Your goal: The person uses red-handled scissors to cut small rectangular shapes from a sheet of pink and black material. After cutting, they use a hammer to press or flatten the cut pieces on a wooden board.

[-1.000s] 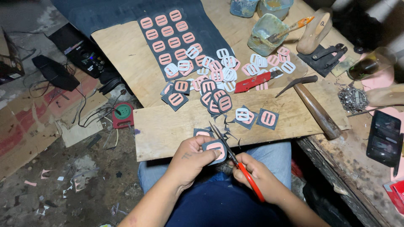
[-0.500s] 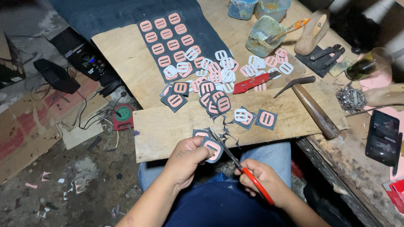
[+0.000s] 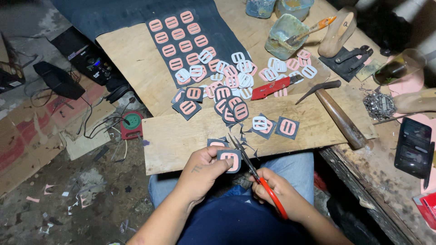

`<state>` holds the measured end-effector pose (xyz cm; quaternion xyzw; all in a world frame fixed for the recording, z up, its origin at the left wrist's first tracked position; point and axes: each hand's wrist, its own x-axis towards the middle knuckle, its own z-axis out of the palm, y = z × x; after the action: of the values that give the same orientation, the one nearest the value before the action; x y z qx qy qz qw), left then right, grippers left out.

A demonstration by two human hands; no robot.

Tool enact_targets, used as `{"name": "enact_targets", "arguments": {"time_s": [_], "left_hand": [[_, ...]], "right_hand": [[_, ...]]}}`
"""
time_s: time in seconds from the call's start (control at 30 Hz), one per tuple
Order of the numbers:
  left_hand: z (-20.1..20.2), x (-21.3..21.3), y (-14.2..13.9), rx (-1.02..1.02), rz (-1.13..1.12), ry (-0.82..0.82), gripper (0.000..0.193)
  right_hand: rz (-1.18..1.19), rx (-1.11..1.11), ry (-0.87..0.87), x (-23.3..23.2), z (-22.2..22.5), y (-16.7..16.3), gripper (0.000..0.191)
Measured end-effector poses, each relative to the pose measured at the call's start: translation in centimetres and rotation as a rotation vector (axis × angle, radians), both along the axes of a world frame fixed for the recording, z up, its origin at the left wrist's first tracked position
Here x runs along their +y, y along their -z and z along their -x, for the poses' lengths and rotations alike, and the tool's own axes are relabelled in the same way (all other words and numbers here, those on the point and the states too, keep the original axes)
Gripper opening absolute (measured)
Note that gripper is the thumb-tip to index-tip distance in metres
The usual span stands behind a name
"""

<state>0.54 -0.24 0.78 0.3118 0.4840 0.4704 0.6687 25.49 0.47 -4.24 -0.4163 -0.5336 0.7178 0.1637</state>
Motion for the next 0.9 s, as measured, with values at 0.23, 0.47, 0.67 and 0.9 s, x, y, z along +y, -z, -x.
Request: {"name": "enact_targets", "arguments": {"time_s": [0.23,0.47,0.67,0.9], "left_hand": [[-0.2,-0.2,0.0,-0.029,0.009,-0.025,0.021],[0.2,-0.4,0.4,-0.119,-0.009,-0.015,0.017],[1.2,-0.2,0.7,-0.072,0.065,0.04,0.018],[1.2,-0.1,0.5,0.014,0.036,-0.005,0.021]], "right_hand": [[-0.055,0.028,-0.023,0.2,0.9,0.2,0.029],[0.094,0.11,0.027,-0.2,0.8,0.7,0.028],[0.159,0.034,-0.023,0.2,-0.5,0.4,0.024],[0.201,-0.066,0.021,-0.1,-1.0,0.8,0.02]]}}
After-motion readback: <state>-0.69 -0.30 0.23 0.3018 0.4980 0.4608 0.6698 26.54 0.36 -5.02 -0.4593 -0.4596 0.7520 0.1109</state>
